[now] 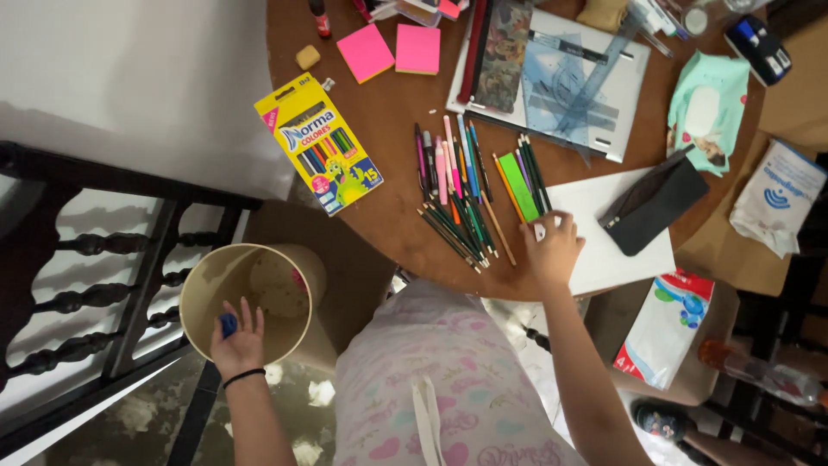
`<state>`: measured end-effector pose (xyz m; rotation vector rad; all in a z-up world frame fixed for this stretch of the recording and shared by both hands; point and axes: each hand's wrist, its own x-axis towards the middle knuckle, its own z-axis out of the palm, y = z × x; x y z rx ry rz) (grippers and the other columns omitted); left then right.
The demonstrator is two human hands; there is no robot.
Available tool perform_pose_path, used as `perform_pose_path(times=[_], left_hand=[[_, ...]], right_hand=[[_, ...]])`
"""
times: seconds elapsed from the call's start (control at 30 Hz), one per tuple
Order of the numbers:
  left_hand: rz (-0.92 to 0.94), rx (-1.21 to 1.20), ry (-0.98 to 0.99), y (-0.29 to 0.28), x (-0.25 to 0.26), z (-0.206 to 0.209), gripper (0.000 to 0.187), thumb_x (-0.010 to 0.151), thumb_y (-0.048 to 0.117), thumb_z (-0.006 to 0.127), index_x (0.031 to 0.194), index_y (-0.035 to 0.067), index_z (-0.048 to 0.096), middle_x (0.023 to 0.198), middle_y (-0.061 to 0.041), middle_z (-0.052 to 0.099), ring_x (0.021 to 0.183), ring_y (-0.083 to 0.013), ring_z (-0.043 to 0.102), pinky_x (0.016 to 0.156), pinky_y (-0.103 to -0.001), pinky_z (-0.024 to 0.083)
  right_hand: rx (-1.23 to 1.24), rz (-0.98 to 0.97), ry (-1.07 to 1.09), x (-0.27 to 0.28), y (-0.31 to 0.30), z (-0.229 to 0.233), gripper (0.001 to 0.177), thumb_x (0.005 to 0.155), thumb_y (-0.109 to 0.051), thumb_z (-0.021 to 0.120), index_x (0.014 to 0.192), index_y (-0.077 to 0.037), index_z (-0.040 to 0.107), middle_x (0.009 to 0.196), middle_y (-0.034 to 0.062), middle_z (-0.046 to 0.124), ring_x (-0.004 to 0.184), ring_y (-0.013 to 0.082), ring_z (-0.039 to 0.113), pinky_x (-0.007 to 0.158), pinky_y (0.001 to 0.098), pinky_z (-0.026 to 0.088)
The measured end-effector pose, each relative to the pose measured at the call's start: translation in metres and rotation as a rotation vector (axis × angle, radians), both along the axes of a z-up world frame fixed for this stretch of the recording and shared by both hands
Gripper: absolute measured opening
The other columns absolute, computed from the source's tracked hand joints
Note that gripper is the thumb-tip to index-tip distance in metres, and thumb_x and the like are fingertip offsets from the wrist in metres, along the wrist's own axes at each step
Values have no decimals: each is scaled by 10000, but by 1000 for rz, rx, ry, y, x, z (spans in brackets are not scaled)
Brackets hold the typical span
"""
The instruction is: The person is sharpening various colored pencils using a sharpener over a wastebasket.
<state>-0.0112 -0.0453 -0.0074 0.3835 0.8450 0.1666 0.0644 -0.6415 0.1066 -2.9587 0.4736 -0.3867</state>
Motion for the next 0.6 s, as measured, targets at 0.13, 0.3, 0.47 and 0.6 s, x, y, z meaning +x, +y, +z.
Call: perform_pose_path(times=[0.13, 0.3, 0.47, 0.6], left_hand=[[30, -24, 3, 1, -4, -5, 333, 1117, 346, 476, 1370, 141, 546, 1311, 32, 690, 1450, -254, 528, 1232, -526, 353], [40, -48, -1, 5, -7, -10, 316, 1101, 337, 501, 1345, 150, 574, 1315, 42, 706, 1436, -245, 538, 1211, -530, 361], [13, -35, -23, 6, -8, -8, 314, 1094, 339, 519, 1345, 157, 567, 1343, 56, 696, 1462, -239, 513, 1222, -531, 347], [8, -37, -33, 5, -7, -8, 335, 1090, 343, 524, 1371, 163, 558, 1376, 65, 679, 1485, -232, 486, 1228, -531, 338]], right_hand=[[-46, -31, 6, -5, 9, -15, 147, 858, -279, 821, 905, -156, 756, 1179, 35, 619, 1070, 270, 607, 827, 496, 438], [113, -158, -84, -12, 1, -33, 144, 882, -266, 772, 963, -149, 752, 1260, 1, 624, 1146, 245, 618, 876, 479, 442], [86, -67, -36, -15, 9, -10, 162, 891, -277, 767, 963, -133, 751, 1291, 46, 603, 1147, 267, 609, 854, 499, 437], [28, -2, -7, -7, 16, -9, 255, 873, -320, 794, 958, -89, 731, 1277, 78, 593, 1111, 290, 600, 821, 504, 434]])
